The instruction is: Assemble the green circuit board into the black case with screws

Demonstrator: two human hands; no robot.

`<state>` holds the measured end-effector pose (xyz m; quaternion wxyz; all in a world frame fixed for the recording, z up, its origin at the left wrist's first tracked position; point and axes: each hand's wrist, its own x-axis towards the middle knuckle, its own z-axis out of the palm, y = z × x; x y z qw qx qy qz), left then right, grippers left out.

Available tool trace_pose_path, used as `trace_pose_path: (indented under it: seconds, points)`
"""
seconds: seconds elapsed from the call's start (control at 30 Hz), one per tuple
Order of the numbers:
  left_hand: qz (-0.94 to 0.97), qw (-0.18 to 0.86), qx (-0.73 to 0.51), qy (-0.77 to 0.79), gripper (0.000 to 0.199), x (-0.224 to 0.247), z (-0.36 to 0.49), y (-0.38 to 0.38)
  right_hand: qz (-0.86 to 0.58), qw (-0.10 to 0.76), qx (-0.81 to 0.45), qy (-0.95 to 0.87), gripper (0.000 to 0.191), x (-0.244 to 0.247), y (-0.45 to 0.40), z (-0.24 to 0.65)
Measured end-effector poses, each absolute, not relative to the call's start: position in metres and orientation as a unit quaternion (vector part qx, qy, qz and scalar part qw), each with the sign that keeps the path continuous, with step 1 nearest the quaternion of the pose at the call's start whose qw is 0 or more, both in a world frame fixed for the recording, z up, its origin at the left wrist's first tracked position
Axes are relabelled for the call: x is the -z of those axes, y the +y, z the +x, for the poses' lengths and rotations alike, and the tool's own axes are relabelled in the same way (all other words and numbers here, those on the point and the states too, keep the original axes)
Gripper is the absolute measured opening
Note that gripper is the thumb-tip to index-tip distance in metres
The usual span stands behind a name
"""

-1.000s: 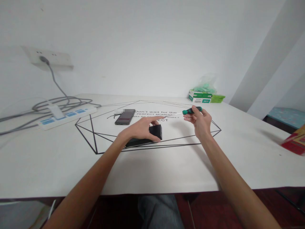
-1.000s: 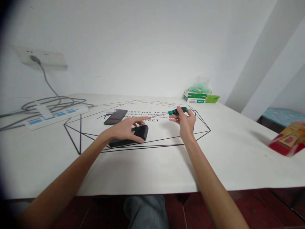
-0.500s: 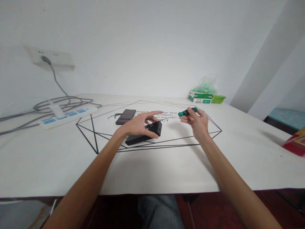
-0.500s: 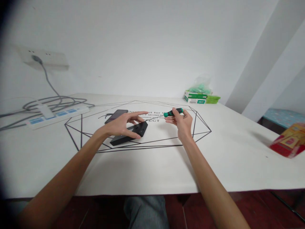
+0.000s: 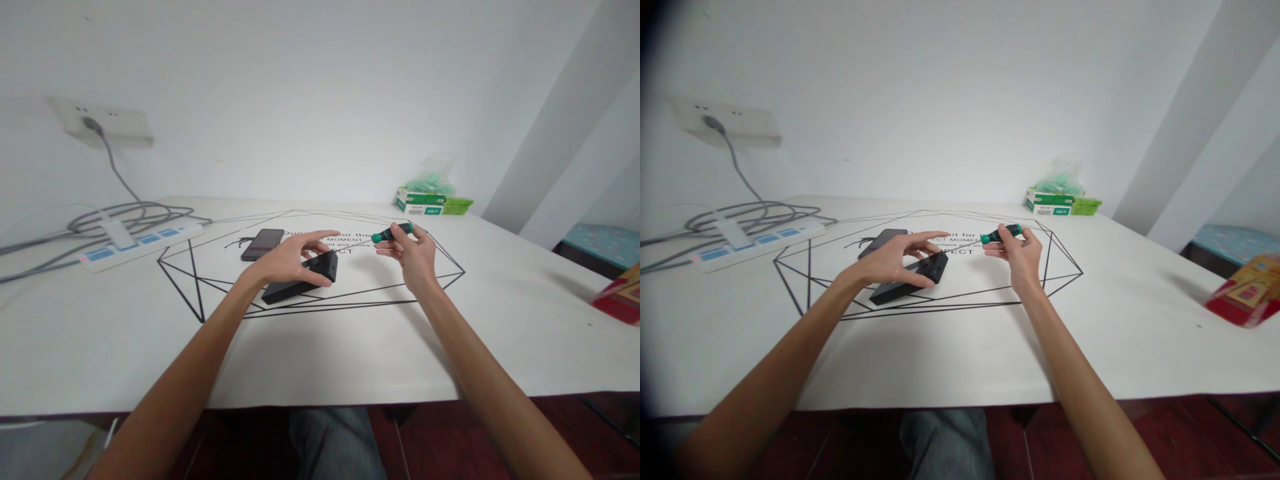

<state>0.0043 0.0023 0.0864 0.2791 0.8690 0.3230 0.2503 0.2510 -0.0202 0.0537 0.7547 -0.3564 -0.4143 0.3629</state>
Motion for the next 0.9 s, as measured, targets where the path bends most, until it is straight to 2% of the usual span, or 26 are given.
trace_pose_path:
  seconds: [0.7, 0.9]
  points:
    - [0.865, 0.253, -0.285, 0.327, 0.090, -0.080, 0.007, 0.005, -0.318, 0.729, -0.343, -0.499, 0.036, -0.057, -0.026, 0.256]
    - [0.868, 0.212, -0.289, 0.345, 0.089, -0.074, 0.011, 0.005, -0.372, 0.718, -0.282, -0.517, 0.036, -0.055, -0.027, 0.251]
